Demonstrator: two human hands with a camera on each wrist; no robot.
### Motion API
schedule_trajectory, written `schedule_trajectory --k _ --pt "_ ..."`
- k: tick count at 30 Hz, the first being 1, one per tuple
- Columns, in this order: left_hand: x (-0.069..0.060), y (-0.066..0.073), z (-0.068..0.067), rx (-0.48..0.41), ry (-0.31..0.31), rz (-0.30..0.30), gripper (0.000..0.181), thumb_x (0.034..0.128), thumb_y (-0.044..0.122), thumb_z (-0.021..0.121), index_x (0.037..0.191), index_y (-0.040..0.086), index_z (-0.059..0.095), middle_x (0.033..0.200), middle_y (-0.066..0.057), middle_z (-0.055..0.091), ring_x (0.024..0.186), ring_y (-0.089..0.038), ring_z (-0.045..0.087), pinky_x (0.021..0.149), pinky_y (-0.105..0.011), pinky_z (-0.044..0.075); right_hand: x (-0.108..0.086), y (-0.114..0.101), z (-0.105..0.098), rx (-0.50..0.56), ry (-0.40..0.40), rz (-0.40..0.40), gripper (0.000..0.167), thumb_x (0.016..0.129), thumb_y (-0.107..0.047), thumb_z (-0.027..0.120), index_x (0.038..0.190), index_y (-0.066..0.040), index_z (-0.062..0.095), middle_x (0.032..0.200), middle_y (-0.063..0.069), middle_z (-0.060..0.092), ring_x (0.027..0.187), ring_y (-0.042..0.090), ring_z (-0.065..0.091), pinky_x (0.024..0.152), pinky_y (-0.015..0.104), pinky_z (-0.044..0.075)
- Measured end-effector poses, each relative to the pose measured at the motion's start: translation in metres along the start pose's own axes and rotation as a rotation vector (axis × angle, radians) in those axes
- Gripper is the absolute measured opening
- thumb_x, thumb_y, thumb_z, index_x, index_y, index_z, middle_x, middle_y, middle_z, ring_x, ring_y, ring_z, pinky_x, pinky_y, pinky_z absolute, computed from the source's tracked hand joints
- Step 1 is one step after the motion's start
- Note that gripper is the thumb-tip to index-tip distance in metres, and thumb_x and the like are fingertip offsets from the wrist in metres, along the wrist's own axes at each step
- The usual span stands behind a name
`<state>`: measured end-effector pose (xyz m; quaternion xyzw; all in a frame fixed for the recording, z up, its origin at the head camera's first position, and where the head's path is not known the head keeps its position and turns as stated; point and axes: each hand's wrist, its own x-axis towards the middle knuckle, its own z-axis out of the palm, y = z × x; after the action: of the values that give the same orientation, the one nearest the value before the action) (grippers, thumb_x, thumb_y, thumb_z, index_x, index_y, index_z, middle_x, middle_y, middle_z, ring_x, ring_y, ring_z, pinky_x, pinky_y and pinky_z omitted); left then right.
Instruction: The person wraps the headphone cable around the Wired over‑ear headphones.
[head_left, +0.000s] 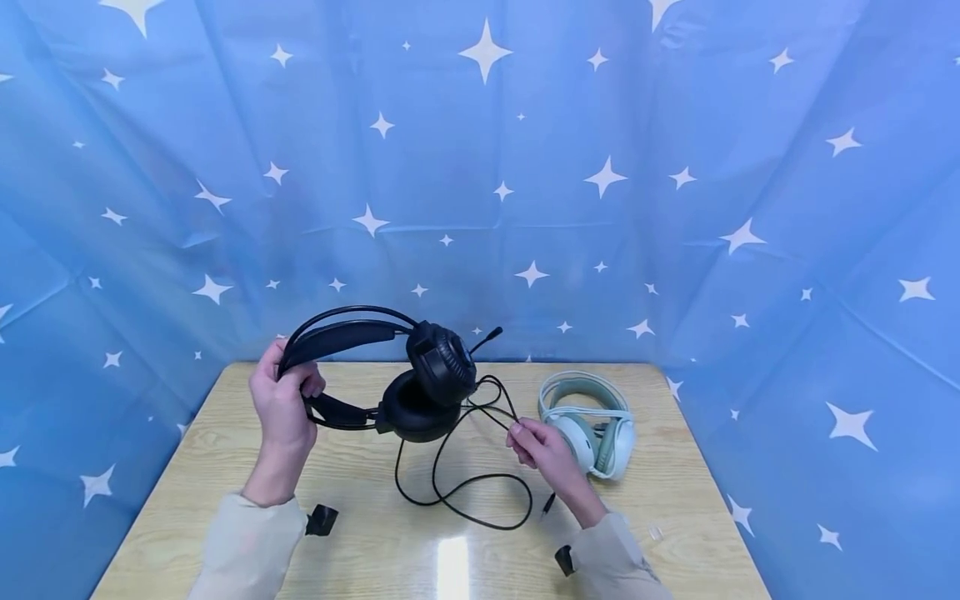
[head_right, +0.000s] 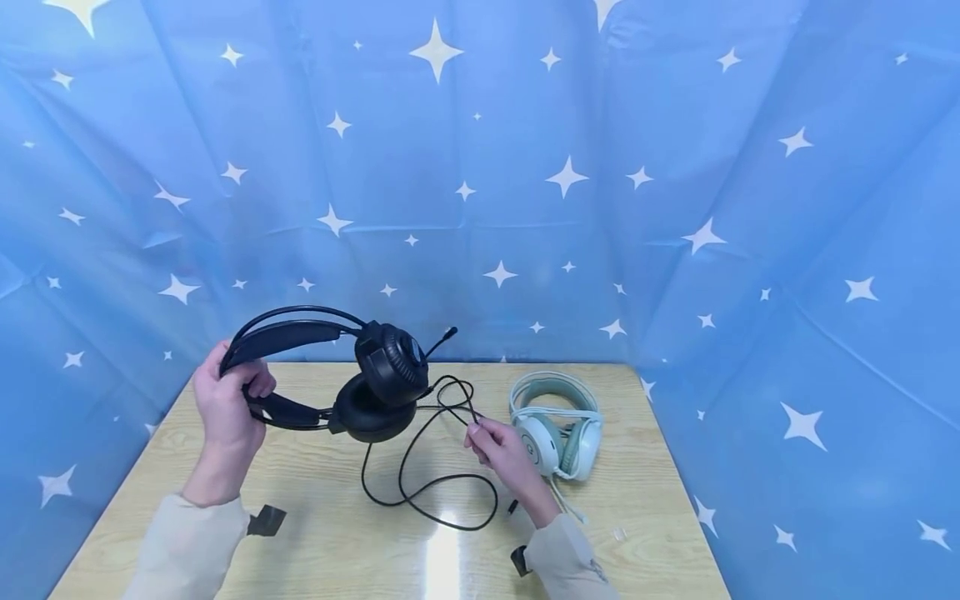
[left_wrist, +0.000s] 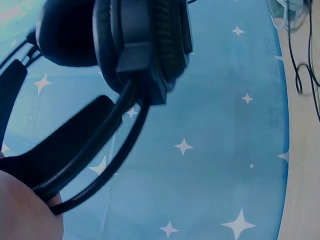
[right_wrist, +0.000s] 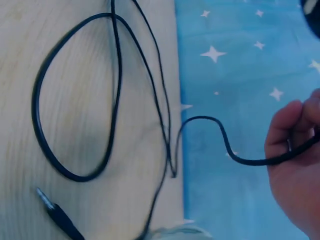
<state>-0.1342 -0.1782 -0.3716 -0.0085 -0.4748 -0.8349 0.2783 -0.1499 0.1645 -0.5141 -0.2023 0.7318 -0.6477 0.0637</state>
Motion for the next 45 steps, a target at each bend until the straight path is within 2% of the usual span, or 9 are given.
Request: schedule_trajectory --k 8,15,19,25,29,33,38,42,45 --pt "-0.002 -0.008 -0.001 0.256 0.070 0.026 0.031 0.0808 -0.021 0.049 0.085 0.006 0.063 0.068 0.001 0.055 0.054 -0.010 0.043 0.050 -0.019 0.036 -0.006 -0.022 0.004 -0.224 0.005 -0.042 0.028 0.109 -0.017 0.051 0.089 -0.008 0.069 0.062 -0.006 0.046 0.053 0.005 0.042 0.051 0.024 0.041" --pt "-0.002 -0.015 -0.004 0.580 0.085 0.140 0.021 0.0811 -0.014 0.059 0.087 0.007 0.061 0.067 0.005 0.052 0.057 -0.008 0.046 0.057 -0.021 0.038 -0.011 -0.040 0.006 -0.216 -0.050 -0.125 0.035 0.112 -0.012 0.039 0.094 -0.006 0.068 0.062 -0.009 0.043 0.053 0.004 0.040 0.053 0.026 0.040" --pt "-0.003 -0.018 -0.005 0.655 0.094 0.174 0.016 0.0823 -0.012 0.059 0.089 0.002 0.061 0.068 0.007 0.052 0.060 -0.008 0.046 0.060 -0.023 0.038 -0.012 -0.049 0.008 -0.282 -0.091 -0.144 0.035 0.111 -0.011 0.040 0.095 -0.004 0.069 0.061 -0.012 0.041 0.051 0.001 0.037 0.052 0.025 0.039" --pt "-0.009 -0.028 -0.001 0.791 0.083 0.229 0.015 0.0802 -0.010 0.061 0.093 -0.003 0.063 0.071 -0.001 0.058 0.063 -0.009 0.051 0.066 -0.023 0.040 -0.012 -0.066 0.019 -0.438 -0.219 -0.185 0.026 0.108 -0.019 0.049 0.096 -0.018 0.071 0.064 -0.017 0.040 0.055 -0.002 0.036 0.055 0.021 0.040" --pt "-0.015 -0.036 0.002 0.877 0.032 0.312 0.018 0.0764 -0.007 0.064 0.094 -0.004 0.065 0.077 -0.014 0.066 0.070 -0.018 0.057 0.069 -0.024 0.041 -0.010 -0.074 0.026 -0.497 -0.284 -0.208 0.022 0.108 -0.024 0.051 0.093 -0.024 0.067 0.066 -0.018 0.040 0.056 -0.003 0.037 0.055 0.018 0.037" --pt "-0.020 -0.045 0.003 0.951 -0.041 0.407 0.019 0.0735 -0.002 0.067 0.093 -0.001 0.066 0.081 -0.017 0.070 0.071 -0.029 0.064 0.067 -0.033 0.046 -0.007 -0.079 0.029 -0.552 -0.304 -0.238 0.025 0.109 -0.028 0.050 0.086 -0.024 0.059 0.065 -0.017 0.038 0.055 -0.003 0.035 0.053 0.017 0.033" --pt "-0.022 -0.051 0.003 1.004 -0.118 0.514 0.019 0.0703 0.001 0.067 0.089 0.002 0.067 0.076 -0.014 0.070 0.065 -0.035 0.066 0.060 -0.048 0.047 -0.002 -0.086 0.028 -0.610 -0.278 -0.275 0.023 0.109 -0.028 0.048 0.087 -0.025 0.052 0.068 -0.017 0.039 0.055 -0.003 0.037 0.054 0.018 0.033" --pt "-0.020 -0.051 0.001 1.005 -0.191 0.603 0.020 0.0671 0.002 0.063 0.087 0.002 0.066 0.073 -0.013 0.068 0.061 -0.034 0.064 0.056 -0.048 0.047 0.004 -0.092 0.021 -0.645 -0.246 -0.303 0.024 0.109 -0.027 0.049 0.085 -0.024 0.050 0.067 -0.016 0.038 0.053 -0.002 0.035 0.051 0.018 0.032" --pt "-0.018 -0.050 -0.002 0.993 -0.290 0.671 0.023 0.0638 0.001 0.058 0.086 0.003 0.066 0.072 -0.012 0.067 0.059 -0.029 0.061 0.054 -0.046 0.047 0.009 -0.097 0.014 -0.691 -0.214 -0.334 0.022 0.108 -0.026 0.053 0.086 -0.023 0.054 0.066 -0.016 0.038 0.052 -0.003 0.034 0.050 0.019 0.032"
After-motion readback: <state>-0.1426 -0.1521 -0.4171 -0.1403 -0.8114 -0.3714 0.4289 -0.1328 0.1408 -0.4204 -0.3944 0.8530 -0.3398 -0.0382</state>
